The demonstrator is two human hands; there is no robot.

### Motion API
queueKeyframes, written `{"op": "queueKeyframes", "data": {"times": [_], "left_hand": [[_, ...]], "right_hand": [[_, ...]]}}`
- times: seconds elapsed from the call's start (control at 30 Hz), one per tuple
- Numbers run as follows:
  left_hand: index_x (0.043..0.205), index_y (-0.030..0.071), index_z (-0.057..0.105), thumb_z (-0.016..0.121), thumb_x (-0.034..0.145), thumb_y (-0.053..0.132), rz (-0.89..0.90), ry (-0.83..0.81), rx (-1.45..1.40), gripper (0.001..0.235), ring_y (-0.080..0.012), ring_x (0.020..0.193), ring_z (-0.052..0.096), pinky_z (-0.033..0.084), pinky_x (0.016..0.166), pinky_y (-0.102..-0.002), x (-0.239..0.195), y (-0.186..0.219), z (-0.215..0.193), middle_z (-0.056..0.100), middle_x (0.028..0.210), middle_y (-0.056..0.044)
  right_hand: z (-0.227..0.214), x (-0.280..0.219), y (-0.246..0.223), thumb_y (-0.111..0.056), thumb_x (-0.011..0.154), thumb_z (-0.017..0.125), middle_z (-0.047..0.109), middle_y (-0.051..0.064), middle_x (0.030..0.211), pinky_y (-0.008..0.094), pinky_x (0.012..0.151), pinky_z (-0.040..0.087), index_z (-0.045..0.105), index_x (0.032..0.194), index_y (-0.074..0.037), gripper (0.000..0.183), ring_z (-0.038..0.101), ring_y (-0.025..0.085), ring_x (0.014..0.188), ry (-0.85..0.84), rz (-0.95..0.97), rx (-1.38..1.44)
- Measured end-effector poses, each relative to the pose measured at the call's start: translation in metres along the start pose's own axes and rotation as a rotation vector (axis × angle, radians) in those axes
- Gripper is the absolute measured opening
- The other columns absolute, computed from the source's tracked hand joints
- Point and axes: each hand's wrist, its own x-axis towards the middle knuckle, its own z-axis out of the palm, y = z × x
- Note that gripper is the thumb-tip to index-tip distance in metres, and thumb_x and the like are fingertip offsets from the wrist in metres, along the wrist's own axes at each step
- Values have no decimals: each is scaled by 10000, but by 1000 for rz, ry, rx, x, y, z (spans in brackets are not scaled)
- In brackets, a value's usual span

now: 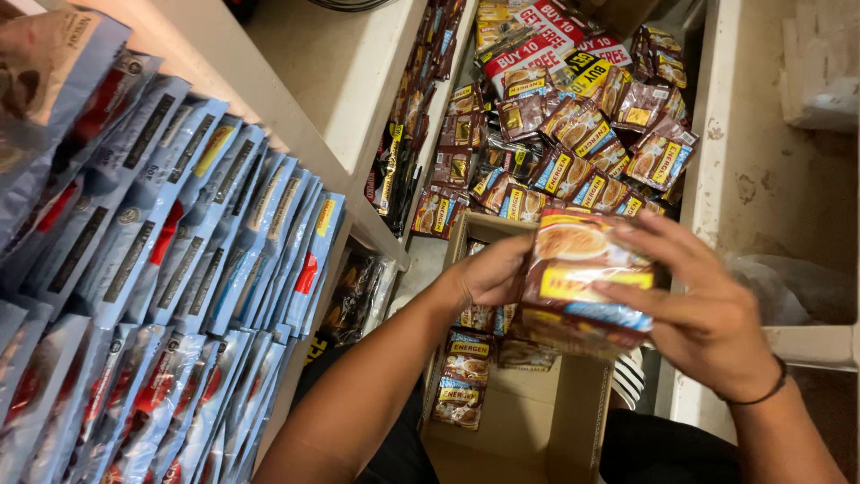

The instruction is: The person picks up food packets from a pile on the floor and places them into a cardboard box.

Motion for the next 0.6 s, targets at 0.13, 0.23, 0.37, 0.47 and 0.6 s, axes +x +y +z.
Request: {"op": "queueKeyframes", "data": {"times": [0.13,0.23,0.37,0.47,0.6], "left_hand": [[1516,-17,443,481,1055,579,118,-157,-201,754,-303,1312,608,511,1104,-457,-17,20,16,602,1437,-214],[1494,37,458,668,1012,296,117,-50,112,586,-246,1304,608,506,1120,-419,-27,22,20,606,1425,-137],[1465,-26,522,755,994,232,175,-48,211,585,-252,1235,641,523,1075,-418,-17,15,27,653,1364,-158],[1421,-4,545,741,985,261,229,53,207,546,-230,1161,656,533,1027,-417,-10,12,33,675,1298,-131],[1411,-20,590,686,1049,319,401,119,481,505,-175,1195,662,537,1064,-351,-18,12,49,698,1309,-117]], "right_hand": [[8,3,2,0,611,773,591,116,1419,541,1162,396,771,1091,-327,581,498,404,1395,-110,-79,-156],[10,4,0,-21,607,748,483,153,1521,561,1176,343,760,1115,-337,598,413,451,1439,-181,-34,-194],[9,3,-4,-102,547,723,388,196,1598,569,1218,248,733,1186,-302,670,327,474,1499,-186,-45,-232],[19,-2,0,-180,625,727,339,248,1610,528,1229,240,623,1312,-188,695,310,452,1511,-50,12,-106],[49,-21,22,-250,945,716,434,221,1550,422,1210,357,324,1569,-9,775,450,290,1438,211,405,197]]}}
